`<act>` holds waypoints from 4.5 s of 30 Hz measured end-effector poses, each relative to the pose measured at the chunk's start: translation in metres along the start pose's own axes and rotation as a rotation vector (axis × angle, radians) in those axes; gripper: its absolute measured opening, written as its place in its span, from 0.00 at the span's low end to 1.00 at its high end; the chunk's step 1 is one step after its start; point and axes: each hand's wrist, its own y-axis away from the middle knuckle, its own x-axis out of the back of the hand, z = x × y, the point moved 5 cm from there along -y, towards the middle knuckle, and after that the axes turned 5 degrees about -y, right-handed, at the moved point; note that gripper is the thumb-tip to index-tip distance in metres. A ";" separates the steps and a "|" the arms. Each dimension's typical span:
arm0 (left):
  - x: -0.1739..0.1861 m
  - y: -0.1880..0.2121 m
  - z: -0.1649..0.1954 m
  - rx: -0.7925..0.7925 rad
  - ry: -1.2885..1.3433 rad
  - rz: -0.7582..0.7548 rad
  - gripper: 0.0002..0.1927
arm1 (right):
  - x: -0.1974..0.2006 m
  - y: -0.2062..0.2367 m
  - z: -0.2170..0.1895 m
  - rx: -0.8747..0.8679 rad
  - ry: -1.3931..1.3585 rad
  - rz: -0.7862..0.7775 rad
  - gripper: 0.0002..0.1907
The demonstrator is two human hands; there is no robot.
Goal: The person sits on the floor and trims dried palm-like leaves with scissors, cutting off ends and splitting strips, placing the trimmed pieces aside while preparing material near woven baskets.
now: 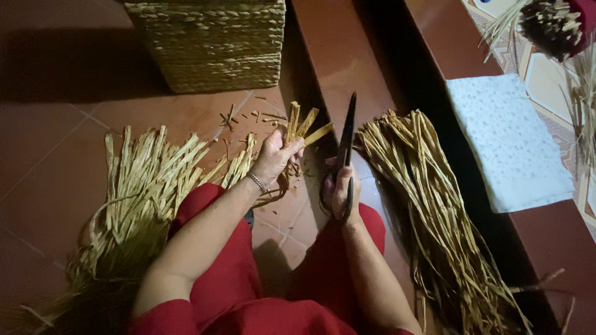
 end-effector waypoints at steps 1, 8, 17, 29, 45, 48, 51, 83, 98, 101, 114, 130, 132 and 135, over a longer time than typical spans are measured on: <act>0.001 -0.001 0.001 -0.011 -0.004 0.011 0.07 | -0.002 0.001 -0.005 0.039 0.007 -0.030 0.38; 0.004 -0.004 0.005 -0.083 0.032 0.058 0.06 | -0.020 0.002 -0.002 -0.169 0.037 -0.161 0.38; 0.003 0.001 0.001 -0.051 -0.116 0.054 0.10 | -0.025 0.000 -0.010 -0.045 0.225 -0.158 0.36; -0.007 0.004 -0.003 0.036 -0.072 -0.002 0.12 | -0.019 0.000 0.013 -0.012 0.137 -0.052 0.33; 0.004 0.000 0.005 -0.003 -0.199 0.111 0.15 | -0.025 0.004 0.002 -0.097 0.273 -0.201 0.38; 0.004 0.000 0.013 -0.189 -0.358 0.107 0.13 | -0.024 0.000 0.007 -0.007 0.372 -0.211 0.39; 0.005 -0.001 0.008 -0.186 -0.451 0.130 0.10 | -0.024 -0.002 0.008 0.027 0.416 -0.226 0.41; -0.018 0.017 -0.004 0.068 -0.150 -0.126 0.10 | -0.022 -0.014 -0.028 0.010 -0.412 0.183 0.22; -0.035 0.031 -0.017 0.112 -0.486 -0.147 0.24 | -0.015 -0.010 -0.021 0.089 -0.216 0.164 0.19; -0.040 0.037 0.007 -0.261 -0.646 -0.092 0.23 | -0.015 -0.008 -0.025 0.101 -0.109 0.159 0.22; -0.010 0.043 -0.026 0.156 -0.265 -0.098 0.29 | 0.031 -0.025 -0.018 0.114 -0.403 0.450 0.28; 0.056 -0.023 0.007 0.124 0.850 0.344 0.20 | 0.000 -0.002 -0.025 -0.062 -0.133 0.020 0.27; 0.078 -0.026 0.008 0.087 0.780 0.459 0.17 | -0.007 0.003 -0.022 -0.105 -0.064 -0.070 0.25; 0.109 -0.028 0.010 0.054 0.677 0.602 0.12 | -0.010 0.014 -0.010 -0.237 0.078 -0.182 0.23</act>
